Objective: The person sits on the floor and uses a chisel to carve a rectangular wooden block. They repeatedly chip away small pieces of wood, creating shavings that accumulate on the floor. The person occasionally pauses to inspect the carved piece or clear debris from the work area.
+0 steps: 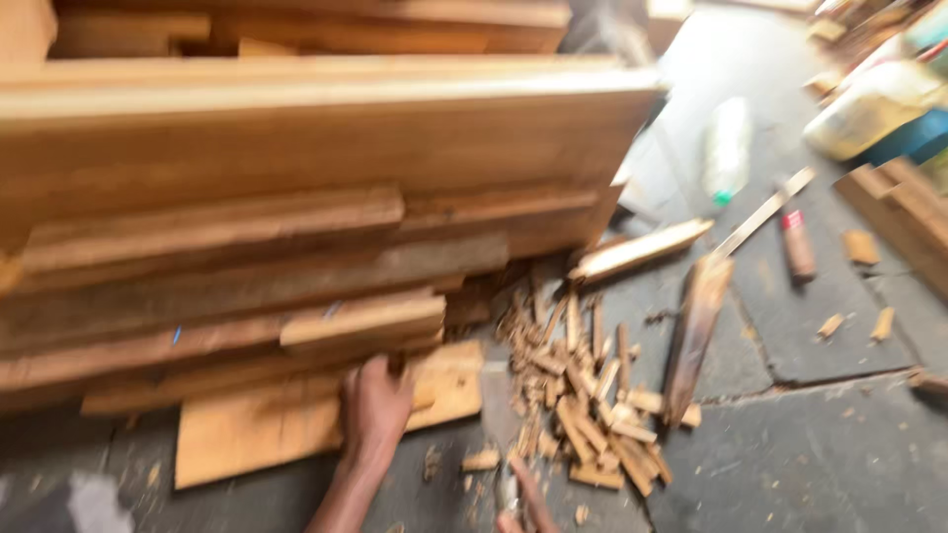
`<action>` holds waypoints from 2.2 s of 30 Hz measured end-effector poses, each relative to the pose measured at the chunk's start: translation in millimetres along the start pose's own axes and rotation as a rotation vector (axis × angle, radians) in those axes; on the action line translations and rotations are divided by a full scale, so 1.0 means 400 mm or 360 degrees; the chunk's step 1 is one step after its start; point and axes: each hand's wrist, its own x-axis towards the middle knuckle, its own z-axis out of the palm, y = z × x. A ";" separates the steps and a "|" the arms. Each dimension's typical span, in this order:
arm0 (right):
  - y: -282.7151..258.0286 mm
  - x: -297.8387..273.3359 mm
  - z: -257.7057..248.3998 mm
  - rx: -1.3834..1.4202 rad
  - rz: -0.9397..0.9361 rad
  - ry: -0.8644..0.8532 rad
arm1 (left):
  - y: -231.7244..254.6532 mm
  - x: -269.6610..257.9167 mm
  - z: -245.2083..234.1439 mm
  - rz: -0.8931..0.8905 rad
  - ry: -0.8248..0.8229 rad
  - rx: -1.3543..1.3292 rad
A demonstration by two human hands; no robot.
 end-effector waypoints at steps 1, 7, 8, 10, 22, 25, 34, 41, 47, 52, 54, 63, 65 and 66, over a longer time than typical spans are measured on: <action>-0.005 0.017 0.004 -0.0074 0.0033 -0.0006 | -0.008 0.001 -0.005 -0.0009 0.0009 0.0043; -0.107 0.095 0.005 -0.0374 0.0121 -0.0103 | -0.025 0.036 -0.008 -0.0396 -0.0307 -0.0116; -0.130 0.099 -0.001 -0.0422 0.0139 -0.0120 | -0.024 0.033 -0.012 -0.0498 -0.0385 -0.0179; -0.166 0.106 -0.015 -0.0489 0.0129 -0.0137 | -0.023 0.034 -0.017 -0.0535 -0.0479 -0.0149; -0.002 -0.083 -0.052 -0.1060 -0.0070 -0.0158 | -0.062 0.030 0.017 -0.0327 -0.0354 -0.0464; -0.012 -0.105 -0.031 -0.1065 -0.0346 -0.0179 | -0.025 0.025 -0.029 -0.0456 -0.0377 -0.0468; -0.151 -0.136 0.032 -0.1298 -0.0168 -0.0433 | -0.087 0.033 0.032 -0.0288 -0.0211 -0.0736; -0.241 -0.156 0.098 -0.1421 0.0395 -0.0415 | -0.056 0.020 0.007 -0.0404 -0.0157 -0.0465; -0.271 -0.160 0.124 -0.1447 0.0442 -0.0442 | -0.032 0.019 -0.024 -0.0387 -0.0148 -0.0268; -0.267 -0.159 0.104 -0.1301 0.0581 -0.0293 | -0.015 0.019 -0.076 -0.0346 -0.0442 -0.0067; -0.255 -0.160 0.091 -0.1206 0.0562 -0.0202 | -0.006 0.021 -0.104 -0.0371 -0.0682 -0.0058; -0.230 -0.173 0.054 -0.0968 0.0549 -0.0158 | -0.021 -0.015 -0.119 0.0241 -0.0787 0.0026; -0.227 -0.176 0.055 -0.0937 0.0532 -0.0180 | -0.032 0.001 -0.128 0.0248 -0.0806 -0.0083; -0.227 -0.178 0.054 -0.0981 0.0524 -0.0203 | -0.035 0.005 -0.129 0.0249 -0.0816 -0.0139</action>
